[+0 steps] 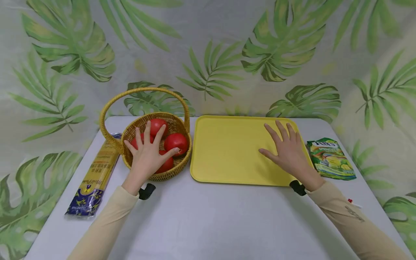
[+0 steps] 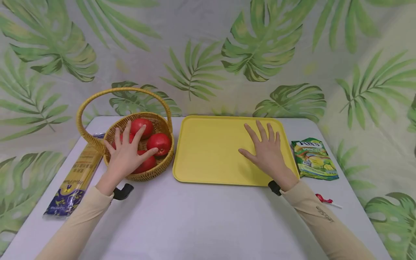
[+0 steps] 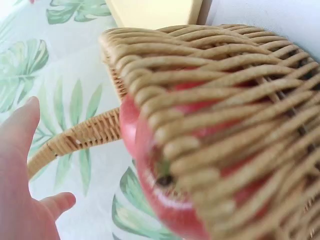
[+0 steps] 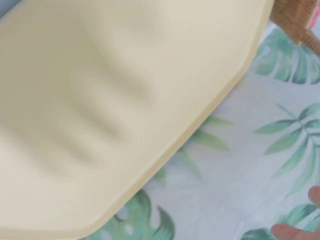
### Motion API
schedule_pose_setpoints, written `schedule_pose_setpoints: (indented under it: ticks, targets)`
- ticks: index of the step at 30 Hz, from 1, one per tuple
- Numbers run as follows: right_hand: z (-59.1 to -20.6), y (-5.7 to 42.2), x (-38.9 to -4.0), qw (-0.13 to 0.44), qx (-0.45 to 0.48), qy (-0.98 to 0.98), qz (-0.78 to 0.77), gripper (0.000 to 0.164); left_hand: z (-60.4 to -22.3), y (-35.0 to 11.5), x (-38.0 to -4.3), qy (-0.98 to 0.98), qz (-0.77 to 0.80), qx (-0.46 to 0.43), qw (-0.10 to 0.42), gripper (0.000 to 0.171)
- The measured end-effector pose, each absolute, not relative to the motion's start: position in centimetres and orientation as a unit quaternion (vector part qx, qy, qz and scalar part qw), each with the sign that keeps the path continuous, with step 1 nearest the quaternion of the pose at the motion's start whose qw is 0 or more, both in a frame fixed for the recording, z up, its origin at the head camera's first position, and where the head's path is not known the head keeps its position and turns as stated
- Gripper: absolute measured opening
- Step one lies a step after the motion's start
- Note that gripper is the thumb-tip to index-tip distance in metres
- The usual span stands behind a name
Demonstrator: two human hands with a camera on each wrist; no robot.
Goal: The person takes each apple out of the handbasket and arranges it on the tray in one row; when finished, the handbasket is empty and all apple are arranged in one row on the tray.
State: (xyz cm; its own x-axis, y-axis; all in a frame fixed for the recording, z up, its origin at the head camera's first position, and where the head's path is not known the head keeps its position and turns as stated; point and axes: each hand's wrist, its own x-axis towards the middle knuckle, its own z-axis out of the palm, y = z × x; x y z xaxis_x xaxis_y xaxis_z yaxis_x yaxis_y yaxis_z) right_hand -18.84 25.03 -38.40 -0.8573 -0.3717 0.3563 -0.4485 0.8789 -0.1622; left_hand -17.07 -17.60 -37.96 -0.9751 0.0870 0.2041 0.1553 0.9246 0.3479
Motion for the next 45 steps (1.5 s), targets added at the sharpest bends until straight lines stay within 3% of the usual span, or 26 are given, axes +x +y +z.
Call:
schedule_pose_setpoints:
  ticks: [14, 22, 27, 31, 38, 45]
  targets:
    - [-36.9, 14.8, -20.1, 0.078, 0.378, -0.861, 0.332, 0.072, -36.2, -20.1, -13.9, -0.938, -0.313, -0.066, 0.136, 0.078]
    - [-36.9, 8.0, -20.7, 0.024, 0.441, -0.811, 0.383, 0.068, -37.4, -22.5, -12.0, -0.881, -0.444, -0.044, 0.156, 0.063]
    - [-37.2, 4.8, -21.3, -0.043, 0.453, -0.784, 0.423, 0.065, -38.9, -23.7, -10.6, -0.849, -0.508, -0.003, 0.148, 0.060]
    - [-37.5, 2.7, -21.8, -0.096, 0.454, -0.769, 0.439, 0.062, -40.0, -24.3, -9.7, -0.830, -0.543, 0.034, 0.123, 0.062]
    - [-38.0, 0.0, -22.7, -0.171, 0.448, -0.774, 0.415, 0.060, -41.5, -25.8, -10.2, -0.809, -0.583, 0.073, 0.010, 0.075]
    - [-38.5, -1.8, -23.8, -0.202, 0.474, -0.780, 0.355, 0.060, -42.7, -26.1, -11.5, -0.774, -0.629, 0.065, -0.042, 0.083]
